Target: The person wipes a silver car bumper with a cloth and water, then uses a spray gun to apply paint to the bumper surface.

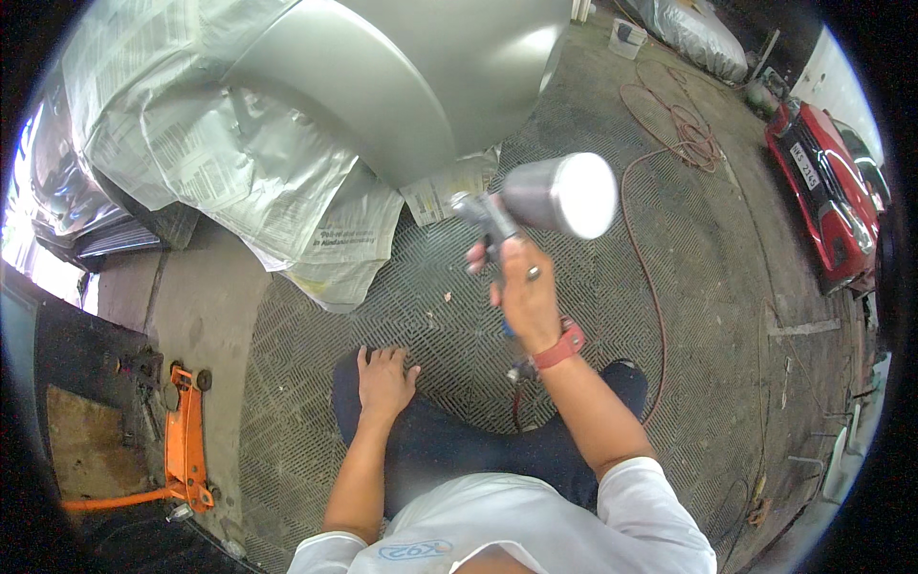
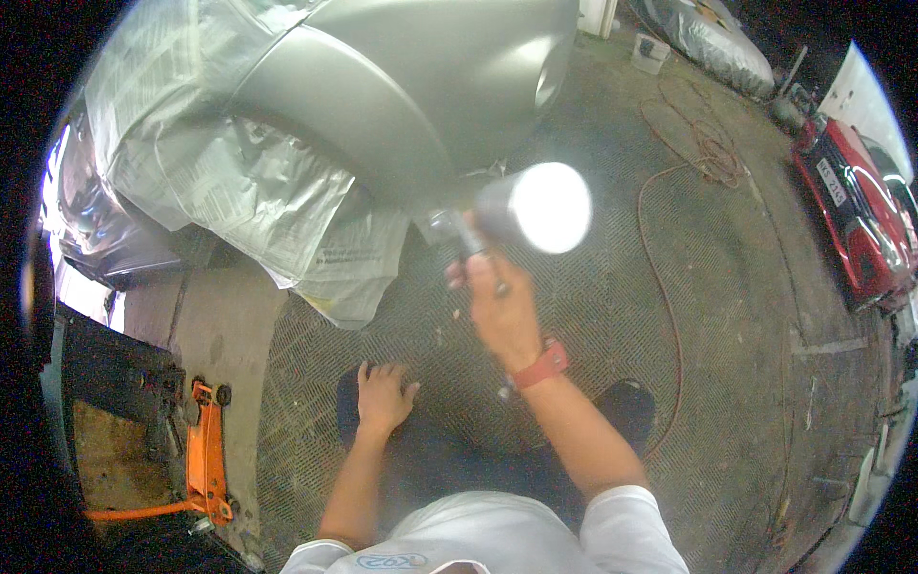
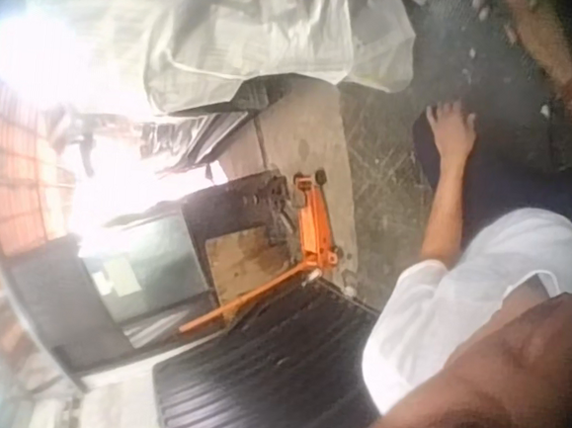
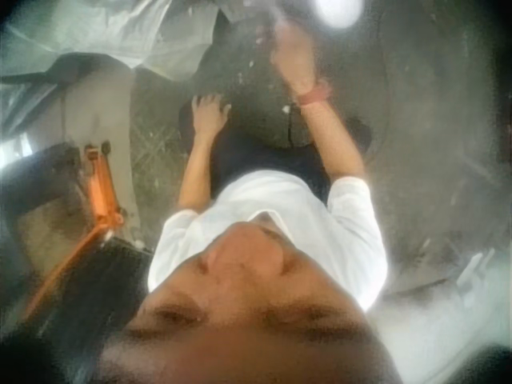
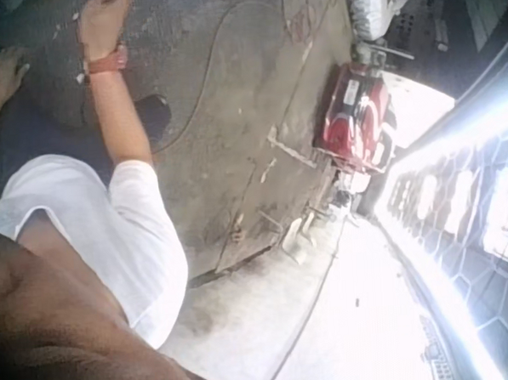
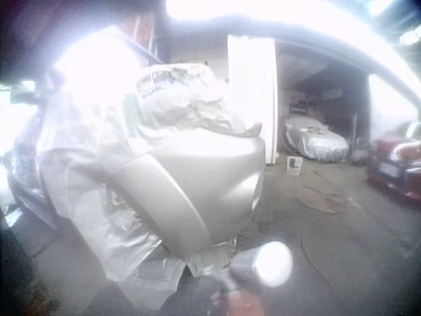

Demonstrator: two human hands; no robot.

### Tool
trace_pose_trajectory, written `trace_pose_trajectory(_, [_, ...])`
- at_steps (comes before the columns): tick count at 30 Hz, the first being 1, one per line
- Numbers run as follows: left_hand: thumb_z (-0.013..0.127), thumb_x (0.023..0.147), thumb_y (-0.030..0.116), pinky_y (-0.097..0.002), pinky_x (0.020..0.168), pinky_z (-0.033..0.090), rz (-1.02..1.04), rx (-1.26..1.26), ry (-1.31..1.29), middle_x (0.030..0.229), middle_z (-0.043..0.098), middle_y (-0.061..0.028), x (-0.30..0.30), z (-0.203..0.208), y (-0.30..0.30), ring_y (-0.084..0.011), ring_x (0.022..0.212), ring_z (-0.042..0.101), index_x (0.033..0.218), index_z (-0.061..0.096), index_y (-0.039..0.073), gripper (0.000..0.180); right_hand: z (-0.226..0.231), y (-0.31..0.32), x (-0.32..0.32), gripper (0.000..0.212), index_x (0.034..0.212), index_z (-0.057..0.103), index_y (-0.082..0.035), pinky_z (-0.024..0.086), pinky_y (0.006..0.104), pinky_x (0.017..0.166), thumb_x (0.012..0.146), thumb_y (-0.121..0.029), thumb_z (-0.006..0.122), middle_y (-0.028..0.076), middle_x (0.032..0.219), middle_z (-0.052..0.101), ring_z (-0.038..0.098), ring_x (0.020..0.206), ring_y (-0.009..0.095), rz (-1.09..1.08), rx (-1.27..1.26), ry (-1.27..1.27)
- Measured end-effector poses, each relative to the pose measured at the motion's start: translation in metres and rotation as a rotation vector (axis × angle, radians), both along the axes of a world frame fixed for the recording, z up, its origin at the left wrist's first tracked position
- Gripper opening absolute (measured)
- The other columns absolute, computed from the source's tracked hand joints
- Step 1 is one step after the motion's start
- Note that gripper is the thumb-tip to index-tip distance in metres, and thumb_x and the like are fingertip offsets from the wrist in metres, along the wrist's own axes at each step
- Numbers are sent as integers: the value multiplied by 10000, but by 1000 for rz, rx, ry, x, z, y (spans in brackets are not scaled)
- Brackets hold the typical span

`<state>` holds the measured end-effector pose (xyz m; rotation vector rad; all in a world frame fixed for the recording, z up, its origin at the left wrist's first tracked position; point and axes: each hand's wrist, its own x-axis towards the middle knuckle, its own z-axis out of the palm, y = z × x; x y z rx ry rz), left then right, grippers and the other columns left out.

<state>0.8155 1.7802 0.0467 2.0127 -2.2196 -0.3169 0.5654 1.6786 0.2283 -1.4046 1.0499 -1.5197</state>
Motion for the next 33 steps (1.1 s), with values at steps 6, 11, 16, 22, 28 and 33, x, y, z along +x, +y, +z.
trace_pose_trajectory(6, [776,995,375,-590,1316,289,19,10,-24,1421,733,-102,-2,10,2,-313,1362,640,1385,737,101,478,-3,5,4,461,1391,757,-50,557,328,744,1179,-388,526,54,935,780,699,854,118,188,230,5])
trace_pose_trajectory(11, [801,969,362,-583,1287,339,56,-49,192,1432,727,-132,20,17,8,-353,1376,633,1378,738,96,492,-19,-43,-63,505,1240,771,-29,490,256,525,1191,-435,475,64,955,779,654,696,105,-71,237,22])
trace_pose_trajectory(16, [825,945,390,-563,1227,398,143,-131,162,1447,711,-146,59,18,15,-392,1366,622,1362,748,87,521,-8,-92,-132,647,1413,712,-16,495,272,520,1183,-553,433,78,984,787,704,770,132,-278,154,-6])
trace_pose_trajectory(22, [842,930,393,-530,1207,420,227,-87,130,1428,730,-144,52,27,24,-369,1372,630,1308,777,88,490,-21,-153,-185,670,1312,721,12,499,294,479,1178,-571,418,103,948,792,738,782,162,-478,143,49])
trace_pose_trajectory(28, [845,928,379,-517,1183,445,330,-40,125,1382,760,-138,52,37,33,-366,1340,655,1246,802,88,433,-56,-118,-132,618,1265,742,-12,473,288,495,1188,-535,422,78,931,773,650,684,136,-394,160,3])
trace_pose_trajectory(33, [846,927,372,-511,1165,459,316,-58,107,1356,770,-130,50,33,33,-366,1319,668,1223,807,87,413,-92,-53,-57,539,1440,675,-26,501,262,552,1193,-440,433,76,1023,778,699,833,131,-72,153,12])
